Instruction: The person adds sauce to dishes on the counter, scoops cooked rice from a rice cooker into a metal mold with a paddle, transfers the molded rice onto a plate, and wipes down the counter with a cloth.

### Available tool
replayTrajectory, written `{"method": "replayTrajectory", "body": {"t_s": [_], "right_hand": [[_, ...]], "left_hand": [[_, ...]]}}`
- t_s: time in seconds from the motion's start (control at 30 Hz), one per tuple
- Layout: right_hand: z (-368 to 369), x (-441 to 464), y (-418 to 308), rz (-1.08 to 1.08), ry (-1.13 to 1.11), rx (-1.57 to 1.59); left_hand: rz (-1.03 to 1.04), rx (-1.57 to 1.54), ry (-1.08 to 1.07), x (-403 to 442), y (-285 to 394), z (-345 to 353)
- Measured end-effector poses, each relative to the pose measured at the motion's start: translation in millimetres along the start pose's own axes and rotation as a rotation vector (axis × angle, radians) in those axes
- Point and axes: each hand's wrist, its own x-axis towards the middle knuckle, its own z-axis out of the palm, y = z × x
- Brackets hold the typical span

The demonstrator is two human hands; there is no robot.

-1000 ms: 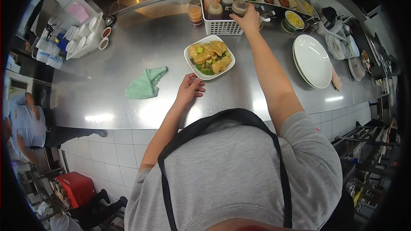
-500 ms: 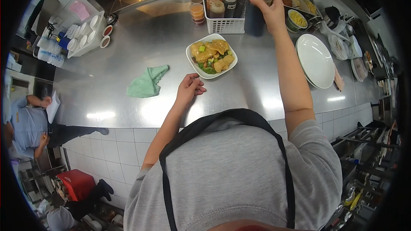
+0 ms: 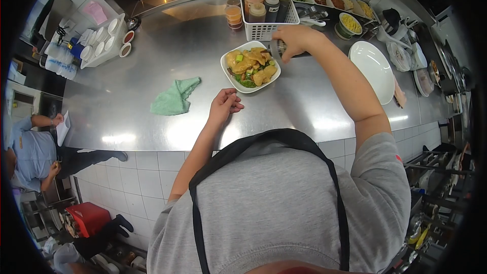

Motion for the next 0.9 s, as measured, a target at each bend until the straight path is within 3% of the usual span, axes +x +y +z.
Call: {"method": "replayTrajectory", "body": {"t_s": [0.07,0.13,0.3,0.47,0.53,0.6,0.73,0.83,0.9], "right_hand": [[1,9,-5,0.021,-0.032,-0.057],[-4,8,-17,-0.099,0.041,-0.089],[0,-8,-17,-0.076,-0.074,-0.089],[32,-18,26,-0.233,0.139,0.475],[25,-28,25,-0.191,0.124,0.575],[23,-30,29,-0.134,0.101,1.009],[2,-23,36,-0.148,0.697,1.019],[-15,-5,41,-0.277,1.079,0.958],[-16,11,42,-0.258,1.177,0.963]], "left_hand": [[0.003,-0.003,-0.004,0,-1,0],[0.002,0.000,-0.003,-1,0,-1],[0.005,-0.029,-0.008,-2,1,-1],[0.005,-0.009,-0.002,-1,1,0],[-0.002,0.002,-0.004,-1,2,0],[-0.005,0.010,0.000,-2,3,0],[-0.010,0.013,0.010,-2,3,1],[0.003,0.005,0.000,-1,2,0],[0.003,-0.011,0.003,-1,1,0]]}}
